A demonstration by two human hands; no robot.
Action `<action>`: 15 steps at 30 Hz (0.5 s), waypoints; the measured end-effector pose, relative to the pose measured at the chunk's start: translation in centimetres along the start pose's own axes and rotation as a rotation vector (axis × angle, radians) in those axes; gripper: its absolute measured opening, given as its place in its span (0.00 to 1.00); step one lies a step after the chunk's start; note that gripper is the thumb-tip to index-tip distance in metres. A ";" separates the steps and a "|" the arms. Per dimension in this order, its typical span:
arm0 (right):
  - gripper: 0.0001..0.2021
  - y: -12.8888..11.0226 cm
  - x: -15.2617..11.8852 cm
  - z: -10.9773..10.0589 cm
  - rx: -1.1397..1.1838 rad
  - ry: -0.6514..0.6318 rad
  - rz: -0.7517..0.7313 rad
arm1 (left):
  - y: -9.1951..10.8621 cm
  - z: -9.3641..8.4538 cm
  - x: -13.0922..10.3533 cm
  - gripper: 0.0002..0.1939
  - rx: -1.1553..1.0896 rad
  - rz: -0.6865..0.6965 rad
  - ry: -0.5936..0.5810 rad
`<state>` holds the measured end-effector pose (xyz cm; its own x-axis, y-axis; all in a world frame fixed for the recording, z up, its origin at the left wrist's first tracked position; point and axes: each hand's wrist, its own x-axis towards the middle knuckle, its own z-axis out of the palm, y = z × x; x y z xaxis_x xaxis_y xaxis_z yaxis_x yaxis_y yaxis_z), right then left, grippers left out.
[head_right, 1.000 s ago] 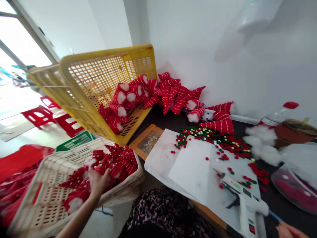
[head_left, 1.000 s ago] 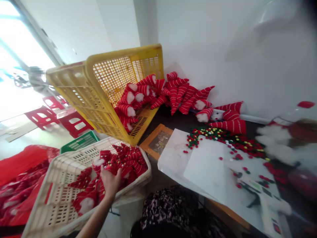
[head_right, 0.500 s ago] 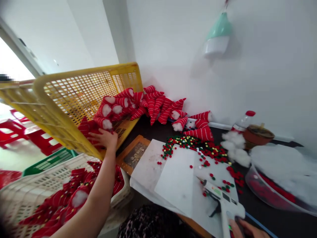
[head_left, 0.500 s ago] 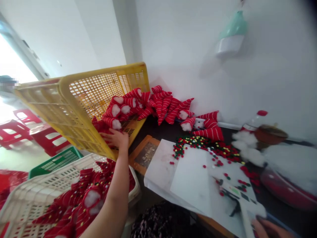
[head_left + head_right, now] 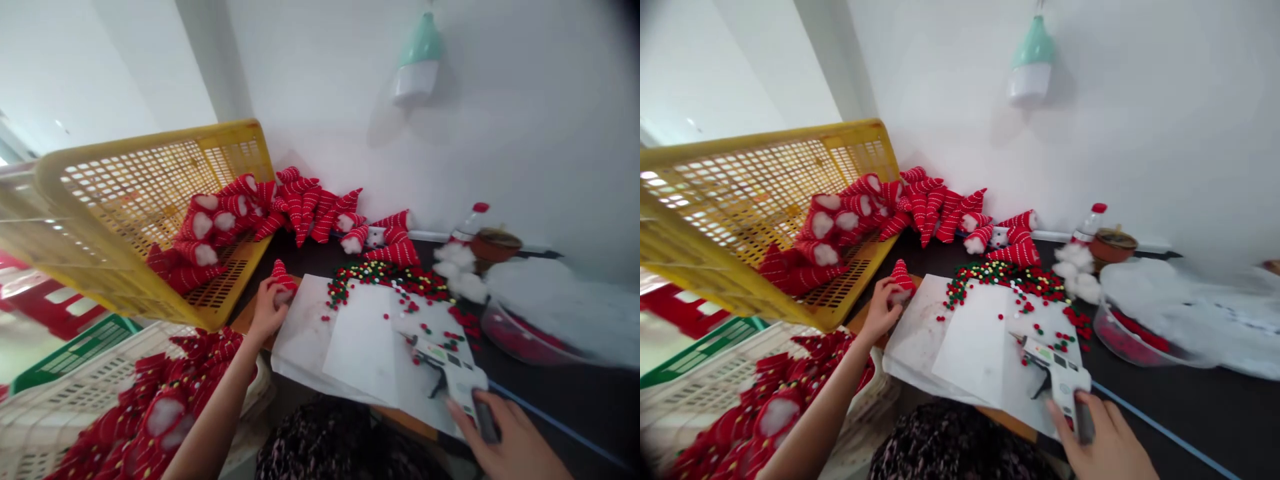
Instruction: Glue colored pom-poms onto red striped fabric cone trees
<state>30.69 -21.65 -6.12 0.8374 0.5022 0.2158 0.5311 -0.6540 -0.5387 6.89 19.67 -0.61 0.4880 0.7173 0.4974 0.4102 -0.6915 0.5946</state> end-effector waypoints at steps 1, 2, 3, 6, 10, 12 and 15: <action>0.26 -0.9 0.2 -0.2 -0.025 -0.024 -0.007 | 0.3 0.4 -0.2 0.14 -0.013 -0.044 0.049; 0.25 -1.8 0.4 -0.3 -0.046 -0.042 0.006 | 0.6 0.7 0.0 0.16 0.003 -0.130 0.114; 0.25 -2.5 0.6 -0.4 -0.063 -0.064 0.038 | 0.9 0.8 0.5 0.21 0.040 -0.244 0.178; 0.22 -3.8 1.3 -0.5 -0.074 -0.139 0.216 | 1.5 0.6 3.0 0.37 0.058 -0.552 0.186; 0.22 -3.6 1.1 -0.8 0.170 -0.066 0.341 | 2.0 0.4 5.9 0.36 -0.218 -0.721 0.074; 0.19 -3.3 0.7 -1.1 0.367 0.015 0.343 | 2.5 1.0 6.5 0.29 -0.351 -0.719 0.036; 0.17 -3.6 0.1 -1.6 0.684 0.070 0.372 | 4.2 2.9 7.0 0.18 -0.604 -0.703 -0.088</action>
<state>29.08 -20.11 -2.88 0.9630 0.2666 -0.0391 0.0349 -0.2672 -0.9630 14.31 21.54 3.52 0.3459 0.9282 -0.1371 0.1754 0.0795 0.9813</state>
